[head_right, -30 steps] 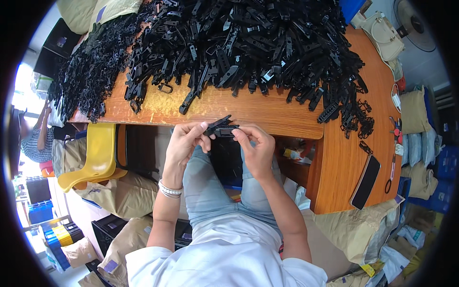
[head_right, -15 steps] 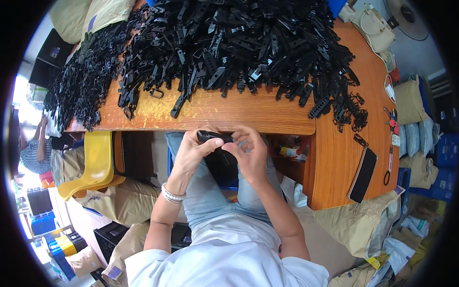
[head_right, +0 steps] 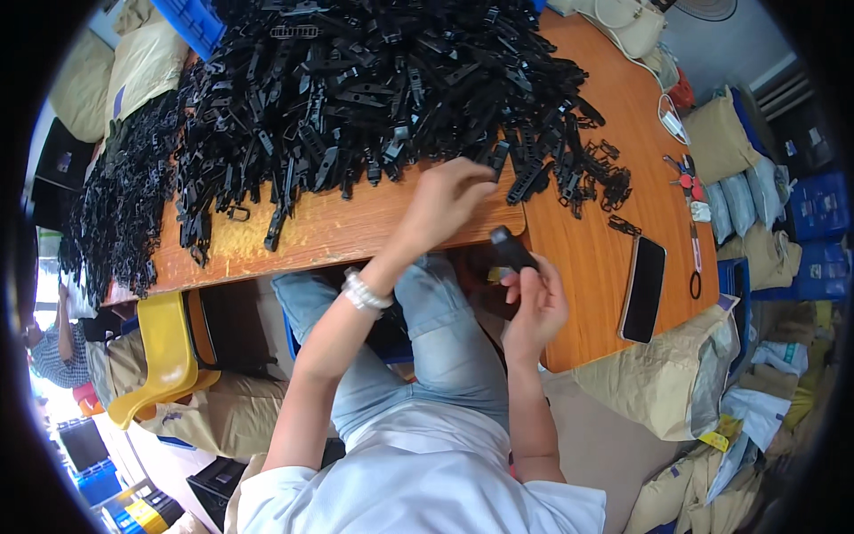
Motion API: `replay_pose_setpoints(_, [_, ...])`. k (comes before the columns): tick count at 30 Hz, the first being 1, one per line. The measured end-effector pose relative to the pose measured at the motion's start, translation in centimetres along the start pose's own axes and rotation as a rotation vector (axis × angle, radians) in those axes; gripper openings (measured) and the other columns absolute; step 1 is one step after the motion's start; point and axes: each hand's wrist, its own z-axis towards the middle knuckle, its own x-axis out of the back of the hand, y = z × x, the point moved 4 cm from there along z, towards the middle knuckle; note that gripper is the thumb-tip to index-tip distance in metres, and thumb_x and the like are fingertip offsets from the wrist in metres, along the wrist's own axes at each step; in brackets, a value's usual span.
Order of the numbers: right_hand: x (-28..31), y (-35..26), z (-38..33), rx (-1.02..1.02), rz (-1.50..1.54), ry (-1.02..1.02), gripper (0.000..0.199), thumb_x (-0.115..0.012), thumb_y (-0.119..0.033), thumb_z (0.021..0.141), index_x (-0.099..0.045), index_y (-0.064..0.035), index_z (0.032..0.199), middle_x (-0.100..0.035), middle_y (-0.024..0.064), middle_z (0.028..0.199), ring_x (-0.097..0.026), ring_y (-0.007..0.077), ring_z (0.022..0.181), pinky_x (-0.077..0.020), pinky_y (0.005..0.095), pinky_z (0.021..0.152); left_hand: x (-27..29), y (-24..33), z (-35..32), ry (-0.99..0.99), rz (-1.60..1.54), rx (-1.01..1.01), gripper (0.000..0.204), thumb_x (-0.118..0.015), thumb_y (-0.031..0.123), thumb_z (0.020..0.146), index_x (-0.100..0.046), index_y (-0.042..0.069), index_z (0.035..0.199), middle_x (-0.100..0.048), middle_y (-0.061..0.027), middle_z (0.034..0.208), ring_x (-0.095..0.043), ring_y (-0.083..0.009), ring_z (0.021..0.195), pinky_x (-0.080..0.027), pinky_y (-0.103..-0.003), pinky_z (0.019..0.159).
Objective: Sorting and inspecting small black plastic parts at a workbench.
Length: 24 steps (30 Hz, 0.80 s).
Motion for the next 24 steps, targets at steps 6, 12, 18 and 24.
replay_pose_setpoints(6, [2.1,-0.4,0.4,0.036,0.019,0.097,0.024,-0.054,-0.015,0.088,-0.055,0.0035,0.105,-0.060,0.0081,0.077,-0.053,0.0082,0.063,-0.0378,0.0178,0.052,-5.4,-0.8,2.8,-0.103,0.337,0.133,0.039,-0.066,0.015,0.072,-0.049,-0.002,0.103,-0.059,-0.0185,0.083,-0.059,-0.0358,0.077,-0.047,-0.040,0.066])
replay_pose_setpoints(12, [1.6,-1.1,2.0,0.024,-0.070,-0.092,0.020,-0.058,-0.005,0.084,-0.057,0.0043,0.102,-0.058,0.0065,0.080,-0.051,0.0085,0.062,-0.0388,0.0189,0.055,-1.8,-1.1,-0.7,-0.136,-0.296,0.229,0.019,-0.059,0.014,0.083,-0.060,-0.003,0.090,-0.060,-0.0073,0.069,-0.057,-0.0155,0.058,-0.045,-0.027,0.053])
replay_pose_setpoints(18, [-1.3,-2.8,1.5,0.290,-0.376,-0.279,0.015,-0.064,0.000,0.076,-0.062,0.0017,0.092,-0.055,0.0068,0.079,-0.052,0.0112,0.063,-0.0415,0.0212,0.056,2.0,1.2,-5.1,-0.347,-0.355,0.554,0.025,-0.057,0.021,0.086,-0.062,-0.003,0.083,-0.052,-0.0023,0.052,-0.046,-0.0047,0.047,-0.039,-0.022,0.044])
replay_pose_setpoints(24, [-3.3,-3.7,1.1,0.413,-0.497,-0.465,0.023,-0.062,-0.003,0.077,-0.059,0.0051,0.099,-0.053,0.0094,0.091,-0.055,0.0169,0.080,-0.0446,0.0255,0.069,4.4,5.4,-6.9,-0.311,0.010,0.151,0.040,-0.067,0.005,0.072,-0.054,-0.003,0.109,-0.061,-0.0173,0.083,-0.058,-0.0253,0.064,-0.046,-0.029,0.059])
